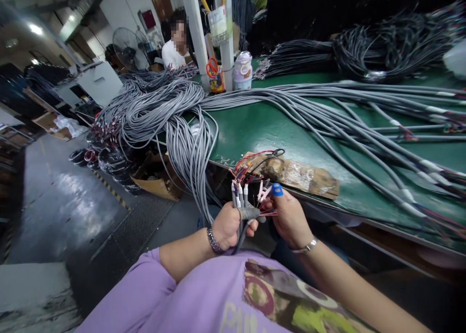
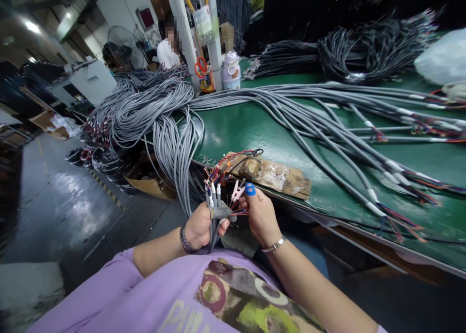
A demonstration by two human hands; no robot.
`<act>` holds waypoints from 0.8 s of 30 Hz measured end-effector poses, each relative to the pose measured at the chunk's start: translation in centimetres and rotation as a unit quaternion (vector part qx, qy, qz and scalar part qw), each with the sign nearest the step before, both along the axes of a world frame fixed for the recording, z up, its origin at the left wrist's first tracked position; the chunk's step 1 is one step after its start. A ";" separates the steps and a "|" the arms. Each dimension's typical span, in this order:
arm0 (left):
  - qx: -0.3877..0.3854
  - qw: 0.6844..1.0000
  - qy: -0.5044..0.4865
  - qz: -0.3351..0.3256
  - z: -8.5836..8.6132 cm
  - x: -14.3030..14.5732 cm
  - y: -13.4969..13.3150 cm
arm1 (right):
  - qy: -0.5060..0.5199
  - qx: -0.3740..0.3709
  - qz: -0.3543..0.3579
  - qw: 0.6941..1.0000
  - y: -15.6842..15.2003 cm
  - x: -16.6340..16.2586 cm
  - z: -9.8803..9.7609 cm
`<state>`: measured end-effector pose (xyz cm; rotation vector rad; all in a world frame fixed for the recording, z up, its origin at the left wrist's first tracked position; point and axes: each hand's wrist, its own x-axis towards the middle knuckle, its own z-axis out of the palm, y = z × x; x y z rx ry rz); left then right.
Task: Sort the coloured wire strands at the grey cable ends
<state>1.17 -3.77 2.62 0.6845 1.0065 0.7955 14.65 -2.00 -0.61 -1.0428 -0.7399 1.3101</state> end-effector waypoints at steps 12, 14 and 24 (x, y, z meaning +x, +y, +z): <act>-0.010 1.000 0.020 -0.008 -0.2 0.5 0.4 | 0.160 -0.062 0.101 0.980 1.1 -0.3 0.1; -0.013 0.999 0.032 -0.012 -0.2 0.5 0.3 | 0.158 -0.062 0.100 0.980 1.1 -0.4 0.0; 0.022 1.000 0.013 0.006 0.1 -0.5 -1.1 | 0.226 -0.110 0.148 0.956 0.3 0.3 0.8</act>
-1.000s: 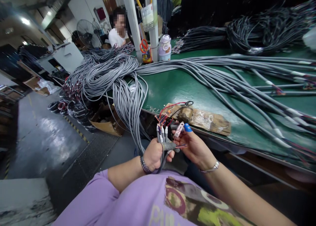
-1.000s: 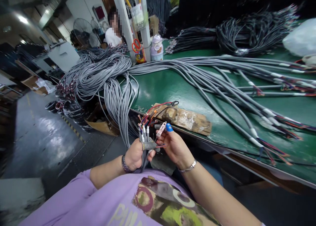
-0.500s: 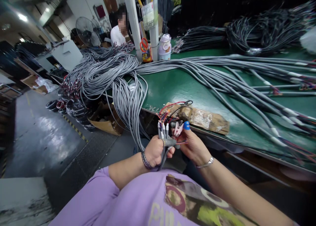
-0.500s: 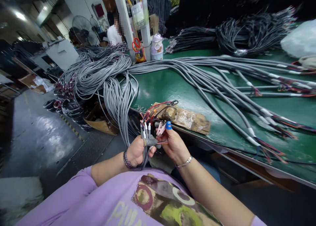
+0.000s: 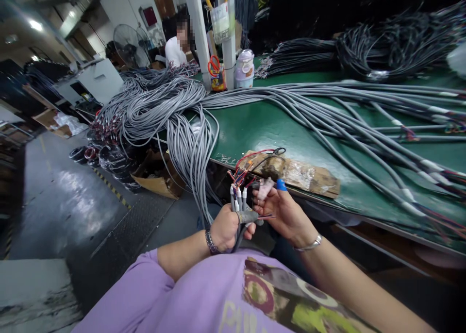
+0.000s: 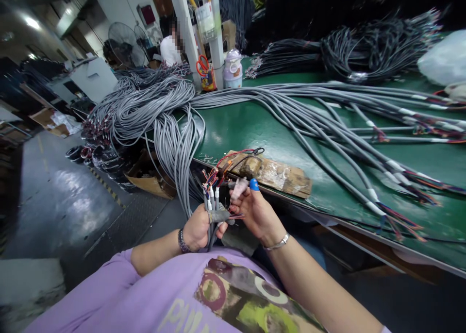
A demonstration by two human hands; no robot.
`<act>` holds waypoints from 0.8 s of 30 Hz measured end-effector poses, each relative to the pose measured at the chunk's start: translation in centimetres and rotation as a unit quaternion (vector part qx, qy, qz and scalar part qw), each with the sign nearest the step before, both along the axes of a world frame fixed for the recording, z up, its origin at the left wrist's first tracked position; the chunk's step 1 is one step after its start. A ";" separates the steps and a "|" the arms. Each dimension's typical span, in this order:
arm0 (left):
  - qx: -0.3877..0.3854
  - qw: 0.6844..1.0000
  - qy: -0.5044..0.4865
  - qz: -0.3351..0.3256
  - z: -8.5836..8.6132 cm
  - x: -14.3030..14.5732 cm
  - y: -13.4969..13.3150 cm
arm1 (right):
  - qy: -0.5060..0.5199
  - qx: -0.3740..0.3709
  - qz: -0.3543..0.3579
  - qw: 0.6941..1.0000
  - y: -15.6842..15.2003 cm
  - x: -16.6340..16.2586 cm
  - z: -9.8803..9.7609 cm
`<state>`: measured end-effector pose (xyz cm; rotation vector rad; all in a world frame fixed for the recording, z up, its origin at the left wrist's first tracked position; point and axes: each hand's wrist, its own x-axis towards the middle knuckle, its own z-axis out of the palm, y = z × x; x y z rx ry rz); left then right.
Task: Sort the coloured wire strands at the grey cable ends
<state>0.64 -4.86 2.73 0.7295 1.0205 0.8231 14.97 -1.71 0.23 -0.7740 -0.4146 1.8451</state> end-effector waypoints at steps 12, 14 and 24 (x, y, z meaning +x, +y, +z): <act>-0.016 1.000 0.003 0.015 -0.3 0.4 0.8 | -0.031 0.016 -0.006 0.999 0.2 0.2 -0.2; -0.020 1.000 0.005 0.008 -0.3 0.5 1.0 | -0.023 0.019 -0.015 0.999 0.4 0.3 -0.6; -0.022 1.000 0.004 -0.003 -0.7 1.1 1.5 | 0.009 0.030 -0.008 0.999 0.3 -0.1 -1.2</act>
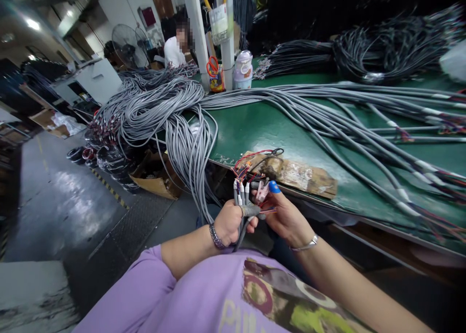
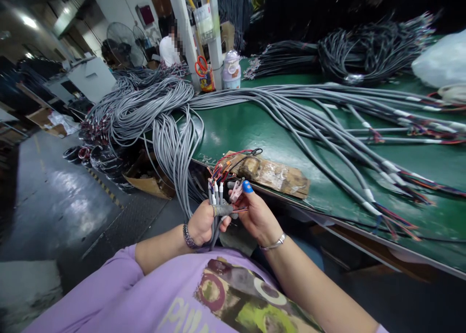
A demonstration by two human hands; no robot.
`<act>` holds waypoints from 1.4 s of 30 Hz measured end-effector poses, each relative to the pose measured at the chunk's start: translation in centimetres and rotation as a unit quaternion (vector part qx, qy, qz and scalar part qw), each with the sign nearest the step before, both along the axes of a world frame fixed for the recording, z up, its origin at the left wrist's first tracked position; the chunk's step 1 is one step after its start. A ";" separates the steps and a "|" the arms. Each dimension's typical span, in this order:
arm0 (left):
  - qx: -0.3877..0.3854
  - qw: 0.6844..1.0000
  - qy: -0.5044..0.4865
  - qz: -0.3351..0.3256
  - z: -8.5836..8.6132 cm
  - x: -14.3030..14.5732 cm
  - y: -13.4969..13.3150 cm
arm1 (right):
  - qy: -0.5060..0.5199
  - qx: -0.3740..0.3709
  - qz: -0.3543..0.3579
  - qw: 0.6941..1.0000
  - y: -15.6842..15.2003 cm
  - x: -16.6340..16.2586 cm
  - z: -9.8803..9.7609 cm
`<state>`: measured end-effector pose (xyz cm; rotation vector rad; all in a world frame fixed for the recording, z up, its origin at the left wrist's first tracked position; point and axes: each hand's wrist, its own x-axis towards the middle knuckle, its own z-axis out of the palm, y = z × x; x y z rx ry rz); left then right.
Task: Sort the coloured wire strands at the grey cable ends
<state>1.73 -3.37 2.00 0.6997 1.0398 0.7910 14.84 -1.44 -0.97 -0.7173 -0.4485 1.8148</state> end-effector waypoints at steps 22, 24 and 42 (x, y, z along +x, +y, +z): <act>-0.005 0.999 -0.017 0.040 0.5 -0.6 -0.3 | 0.006 -0.006 -0.003 1.000 0.5 0.4 -0.1; -0.007 0.999 -0.017 0.044 0.2 -0.5 -0.2 | 0.010 -0.007 -0.009 1.000 0.7 0.3 -0.4; 0.032 0.999 -0.013 0.019 0.1 -1.4 -1.4 | -0.024 -0.006 0.003 1.000 -0.3 0.3 0.5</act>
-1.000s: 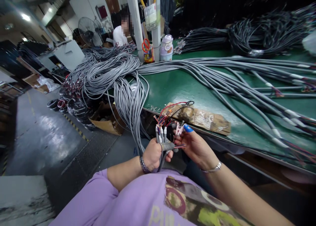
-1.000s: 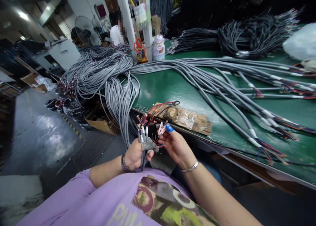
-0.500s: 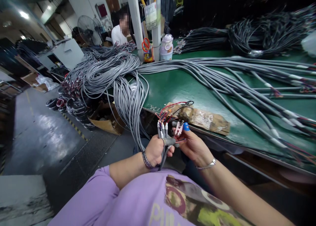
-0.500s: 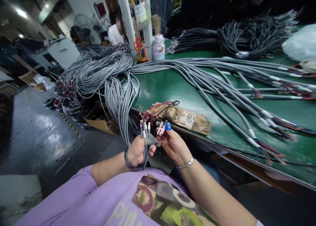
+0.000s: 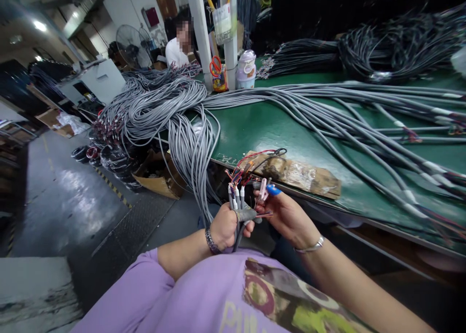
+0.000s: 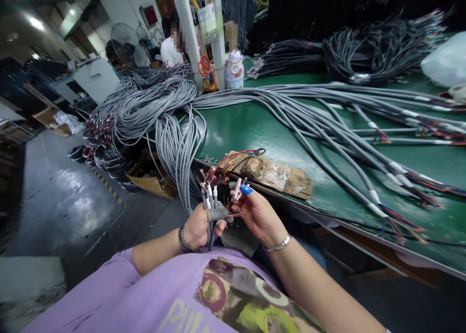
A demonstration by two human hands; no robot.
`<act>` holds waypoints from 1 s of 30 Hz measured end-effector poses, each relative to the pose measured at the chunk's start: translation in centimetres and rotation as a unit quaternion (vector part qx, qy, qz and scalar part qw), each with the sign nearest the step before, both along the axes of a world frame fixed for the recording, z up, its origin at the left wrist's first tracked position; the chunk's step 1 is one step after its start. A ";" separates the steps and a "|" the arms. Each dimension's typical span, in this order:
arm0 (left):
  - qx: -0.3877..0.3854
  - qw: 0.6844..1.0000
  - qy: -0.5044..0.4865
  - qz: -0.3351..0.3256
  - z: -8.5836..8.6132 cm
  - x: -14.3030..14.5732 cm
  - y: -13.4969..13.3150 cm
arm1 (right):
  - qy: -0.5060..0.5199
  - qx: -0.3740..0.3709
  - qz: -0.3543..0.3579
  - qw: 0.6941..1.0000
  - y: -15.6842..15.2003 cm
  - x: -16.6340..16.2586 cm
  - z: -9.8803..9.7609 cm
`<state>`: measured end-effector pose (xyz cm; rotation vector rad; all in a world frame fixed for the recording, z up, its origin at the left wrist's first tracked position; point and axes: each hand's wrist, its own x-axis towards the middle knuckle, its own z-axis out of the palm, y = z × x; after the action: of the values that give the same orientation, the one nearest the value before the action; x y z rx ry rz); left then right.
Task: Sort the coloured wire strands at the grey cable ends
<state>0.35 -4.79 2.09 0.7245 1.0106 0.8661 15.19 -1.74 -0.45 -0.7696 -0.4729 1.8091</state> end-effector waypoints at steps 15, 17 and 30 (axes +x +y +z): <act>-0.036 0.992 -0.087 -0.082 -0.5 0.5 2.6 | 0.022 0.010 0.024 0.999 0.6 -0.3 -0.6; -0.039 0.993 -0.079 -0.078 -0.8 0.5 2.6 | 0.036 0.003 0.017 0.999 0.8 -0.3 -0.7; -0.029 0.997 -0.041 -0.058 -0.9 0.5 2.1 | 0.043 0.009 0.004 0.999 0.4 -0.6 0.0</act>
<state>0.88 -2.65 1.23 0.6871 0.9084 0.7564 14.60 -1.39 -0.49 -0.6757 -0.4360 1.8340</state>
